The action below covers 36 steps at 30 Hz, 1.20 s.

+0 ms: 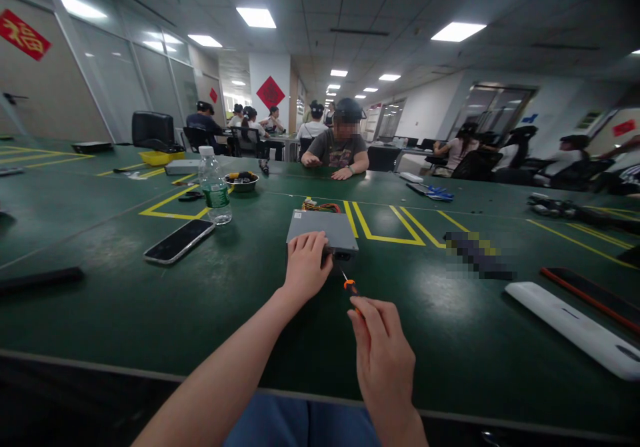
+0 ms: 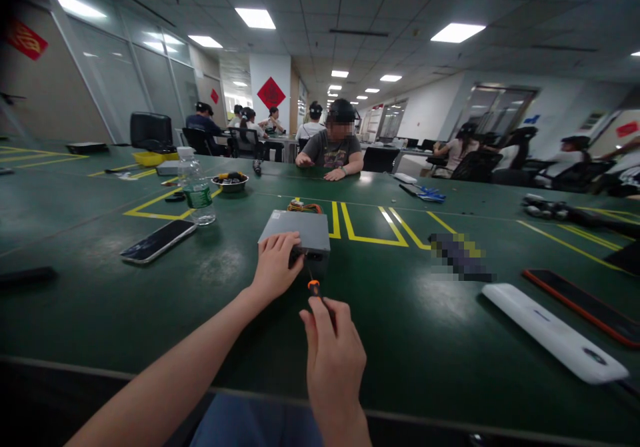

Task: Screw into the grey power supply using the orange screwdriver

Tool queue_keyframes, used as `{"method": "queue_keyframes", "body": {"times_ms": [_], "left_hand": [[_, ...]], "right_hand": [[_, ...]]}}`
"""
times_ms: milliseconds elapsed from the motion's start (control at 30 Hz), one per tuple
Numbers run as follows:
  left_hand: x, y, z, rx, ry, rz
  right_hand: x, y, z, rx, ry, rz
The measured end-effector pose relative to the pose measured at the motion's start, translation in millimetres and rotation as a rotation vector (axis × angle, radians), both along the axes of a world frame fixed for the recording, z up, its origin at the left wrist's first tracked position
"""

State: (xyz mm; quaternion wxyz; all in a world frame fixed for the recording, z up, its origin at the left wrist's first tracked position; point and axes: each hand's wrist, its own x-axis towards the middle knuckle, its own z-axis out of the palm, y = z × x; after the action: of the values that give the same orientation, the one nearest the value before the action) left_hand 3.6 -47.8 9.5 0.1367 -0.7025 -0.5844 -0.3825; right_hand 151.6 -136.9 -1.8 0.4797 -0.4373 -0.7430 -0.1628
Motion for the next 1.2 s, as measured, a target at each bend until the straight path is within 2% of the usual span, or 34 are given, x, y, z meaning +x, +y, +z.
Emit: {"method": "queue_keyframes", "body": {"times_ms": [133,267,333,467,633,833,967,1100,1200], "left_hand": [[0,0,0.0,-0.001,-0.002,-0.004],[0,1,-0.6,-0.004,-0.005,0.002],[0,1,-0.8,-0.006,-0.007,0.002],[0,1,-1.1,-0.004,-0.012,0.001],[0,1,-0.6,-0.008,-0.008,0.003],[0,0,-0.2,0.001,-0.003,-0.003],[0,0,-0.7,0.002,-0.003,0.002],[0,0,-0.5,-0.007,-0.001,0.0],[0,0,-0.6,-0.008,0.004,0.001]], "right_hand": [[-4,-4,-2.6,-0.078,0.019,0.019],[-13,-4,-12.2,0.002,-0.087,0.067],[-15,-2,-13.8,0.04,-0.103,0.044],[-9,-1,-7.5,0.008,-0.006,-0.038],[-6,-6,-3.5,-0.111,0.035,-0.008],[-12,-5,-7.4,0.006,-0.057,0.023],[-6,-2,-3.2,-0.014,-0.034,-0.027],[-4,-4,-2.4,-0.079,-0.002,-0.002],[-9,-5,-6.2,-0.056,-0.032,0.056]]}}
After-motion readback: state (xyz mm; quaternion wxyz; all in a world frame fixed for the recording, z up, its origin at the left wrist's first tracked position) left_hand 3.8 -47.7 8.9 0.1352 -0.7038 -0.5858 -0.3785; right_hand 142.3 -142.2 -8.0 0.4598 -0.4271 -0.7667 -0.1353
